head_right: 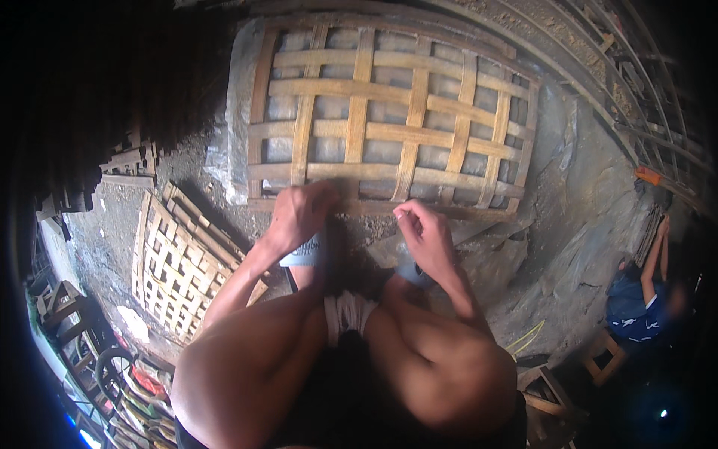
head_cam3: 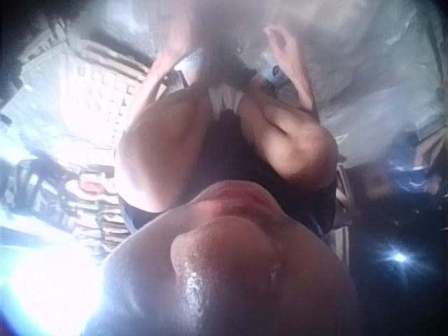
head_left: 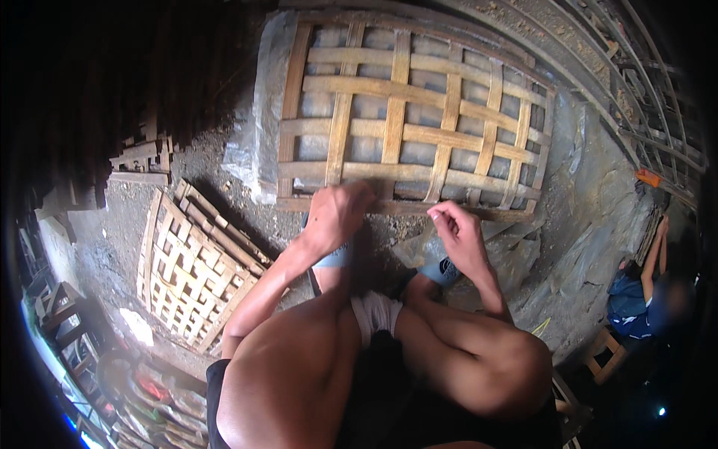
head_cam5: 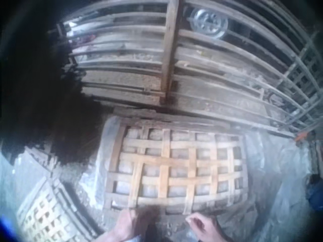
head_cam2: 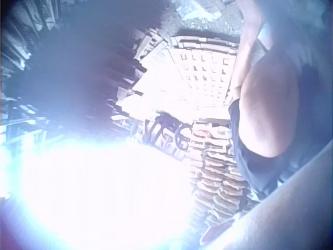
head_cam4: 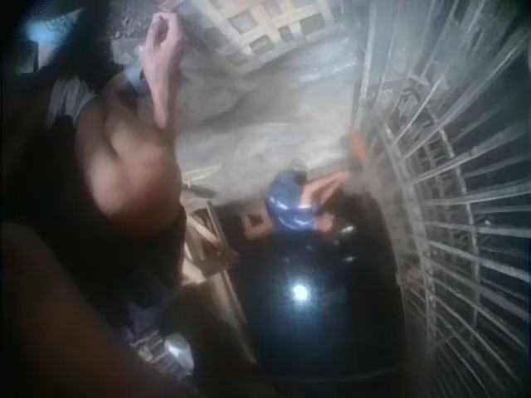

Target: The person sits on the floor and assembles a wooden lattice frame by hand. They fit a curved wooden piece into the frame, adjust the joints, and then place a clear plastic sheet over the completed lattice.

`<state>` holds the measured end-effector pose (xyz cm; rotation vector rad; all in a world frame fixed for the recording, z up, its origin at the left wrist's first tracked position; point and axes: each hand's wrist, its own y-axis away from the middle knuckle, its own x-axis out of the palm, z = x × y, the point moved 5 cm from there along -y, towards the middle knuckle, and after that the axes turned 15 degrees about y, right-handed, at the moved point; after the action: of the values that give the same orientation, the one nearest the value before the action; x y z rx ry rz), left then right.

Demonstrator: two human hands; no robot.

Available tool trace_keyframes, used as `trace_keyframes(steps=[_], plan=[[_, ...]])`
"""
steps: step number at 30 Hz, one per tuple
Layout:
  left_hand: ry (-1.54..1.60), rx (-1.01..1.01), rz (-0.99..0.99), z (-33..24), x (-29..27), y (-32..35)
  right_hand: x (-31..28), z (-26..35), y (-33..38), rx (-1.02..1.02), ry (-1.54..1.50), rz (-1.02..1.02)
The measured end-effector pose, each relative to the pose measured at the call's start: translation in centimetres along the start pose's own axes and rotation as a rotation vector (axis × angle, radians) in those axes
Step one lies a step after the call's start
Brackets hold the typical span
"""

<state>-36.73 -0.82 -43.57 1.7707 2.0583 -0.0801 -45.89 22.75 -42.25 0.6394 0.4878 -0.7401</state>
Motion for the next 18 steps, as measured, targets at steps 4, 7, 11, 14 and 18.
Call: trace_keyframes(steps=[4, 7, 11, 14, 18], plan=[[-0.053, 0.006, 0.172, -1.8, 0.1, 1.4, 0.1, 0.5, 0.1, 0.030, 0.022, 0.072], [0.085, 0.099, 0.430, -2.2, 3.7, 3.1, -0.7, -0.4, 0.5, -0.005, -0.019, -0.040], [0.033, 0.266, 0.784, 5.3, 10.9, 8.3, -1.3, -1.9, 0.6, 0.050, 0.043, -0.106], [-0.009, -0.034, 0.817, 2.1, 7.8, 7.9, -1.0, -2.0, -0.3, 0.027, 0.154, -0.168], [0.057, 0.116, 0.413, 1.1, 6.0, 4.0, -2.8, -3.5, 1.0, 0.119, 0.213, -0.252]])
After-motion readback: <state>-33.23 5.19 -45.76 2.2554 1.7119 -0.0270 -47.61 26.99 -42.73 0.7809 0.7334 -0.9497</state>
